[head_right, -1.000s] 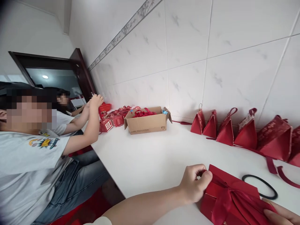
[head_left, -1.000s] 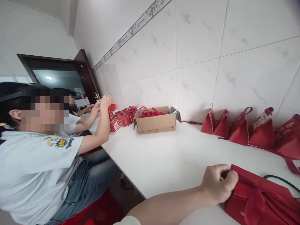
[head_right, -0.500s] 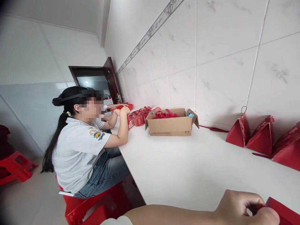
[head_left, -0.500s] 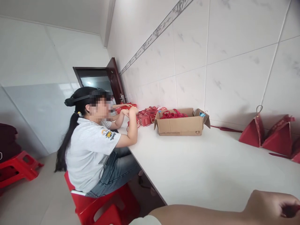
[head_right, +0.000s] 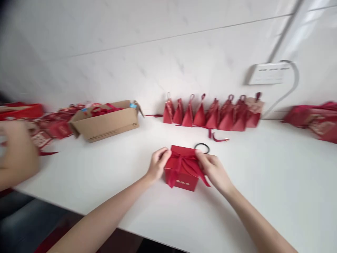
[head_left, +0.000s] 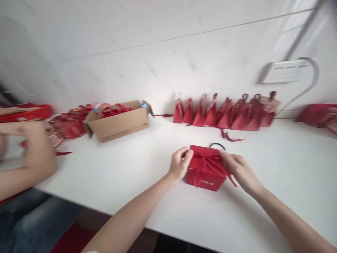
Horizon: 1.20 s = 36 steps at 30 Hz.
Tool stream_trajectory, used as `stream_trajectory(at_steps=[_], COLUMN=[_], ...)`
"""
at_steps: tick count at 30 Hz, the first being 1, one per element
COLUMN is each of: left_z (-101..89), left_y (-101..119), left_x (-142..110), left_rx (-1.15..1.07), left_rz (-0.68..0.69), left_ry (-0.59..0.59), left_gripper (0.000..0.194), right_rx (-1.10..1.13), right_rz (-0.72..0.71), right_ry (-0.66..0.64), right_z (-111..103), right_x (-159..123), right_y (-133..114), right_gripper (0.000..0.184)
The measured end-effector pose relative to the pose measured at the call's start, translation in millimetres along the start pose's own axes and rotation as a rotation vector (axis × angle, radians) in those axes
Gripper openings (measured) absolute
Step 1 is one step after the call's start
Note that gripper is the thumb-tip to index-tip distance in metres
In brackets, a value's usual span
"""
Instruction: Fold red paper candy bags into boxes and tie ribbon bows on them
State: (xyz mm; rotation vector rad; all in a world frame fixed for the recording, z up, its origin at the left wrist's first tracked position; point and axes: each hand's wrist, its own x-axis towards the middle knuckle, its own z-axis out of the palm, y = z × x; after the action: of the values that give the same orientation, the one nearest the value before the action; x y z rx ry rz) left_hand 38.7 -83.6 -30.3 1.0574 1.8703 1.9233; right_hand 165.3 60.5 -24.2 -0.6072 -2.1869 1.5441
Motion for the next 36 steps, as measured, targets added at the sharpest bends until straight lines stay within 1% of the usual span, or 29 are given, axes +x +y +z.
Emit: stream_trajectory(at_steps=[3,5,8,11,15,17,20,22,24,26,29,30,31,32,33,34,35,36], left_z=[-1.7,-1.6,-0.7,-0.3,-0.6,0.0,1.8,2.4,1.1,-1.7,-5.5,-5.8,-5.6,-5.1,-4.5,-4.0,-3.7,-3.6], left_y=[-0.6,-1.3,-1.2,-0.2,0.0,-0.8,-2.2,-2.9,-3.3,-3.4,-2.1,-1.0,0.5,2.3,4.4,6.7,9.1,11.5], left_x=[1.9,1.6,0.6,-0.1,-1.5,-2.1,-2.2,-1.8,-0.8,1.0,4.8,6.0,7.0,7.6,7.9,7.7,7.0,5.9], left_rx=[0.020,0.039,0.043,0.032,0.047,0.065,0.071,0.056,0.022,-0.017,-0.008,0.012,0.033,0.046,0.051,0.048,0.043,0.043], left_rz=[-0.006,0.000,0.009,0.014,0.001,-0.013,-0.017,-0.025,-0.063,-0.114,-0.126,-0.107,-0.085,-0.068,-0.057,-0.050,-0.042,-0.022], left_ry=[0.013,0.021,0.041,0.050,0.058,0.093,0.150,0.157,0.137,0.104,0.072,0.072,0.076,0.079,0.079,0.076,0.073,0.068], left_gripper=[0.036,0.037,0.036,0.035,0.035,0.034,0.033,0.033,0.033,0.035,0.037,0.037,0.035,0.032,0.029,0.025,0.022,0.021], right_rx=[0.120,0.190,0.233,0.255,0.320,0.383,0.465,0.486,0.469,0.416,0.300,0.248,0.185,0.114,0.040,-0.034,-0.102,-0.163], right_rz=[0.039,0.007,-0.060,-0.093,-0.043,-0.017,-0.028,-0.028,-0.020,-0.048,-0.168,-0.211,-0.247,-0.272,-0.292,-0.311,-0.334,-0.365], right_ry=[-0.048,-0.084,-0.138,-0.144,-0.147,-0.180,-0.212,-0.214,-0.220,-0.200,-0.039,0.000,-0.005,-0.056,-0.145,-0.241,-0.316,-0.355], right_z=[7.1,7.3,2.7,0.3,4.2,6.0,6.4,5.8,4.9,3.1,-3.0,-5.6,-8.0,-9.9,-10.9,-10.9,-9.9,-8.0], right_x=[3.2,2.2,-2.3,-4.9,-4.6,-3.5,-2.1,-1.3,-0.5,0.6,2.3,2.5,2.5,2.1,1.6,0.9,0.2,-0.3], right_y=[-6.6,-7.9,-8.7,-10.2,-7.7,-4.6,-1.1,0.2,1.9,4.4,7.7,7.9,7.8,7.3,6.8,6.4,6.5,7.2], right_gripper=[0.047,0.041,0.032,0.028,0.029,0.032,0.034,0.034,0.034,0.035,0.035,0.037,0.049,0.068,0.087,0.102,0.111,0.115])
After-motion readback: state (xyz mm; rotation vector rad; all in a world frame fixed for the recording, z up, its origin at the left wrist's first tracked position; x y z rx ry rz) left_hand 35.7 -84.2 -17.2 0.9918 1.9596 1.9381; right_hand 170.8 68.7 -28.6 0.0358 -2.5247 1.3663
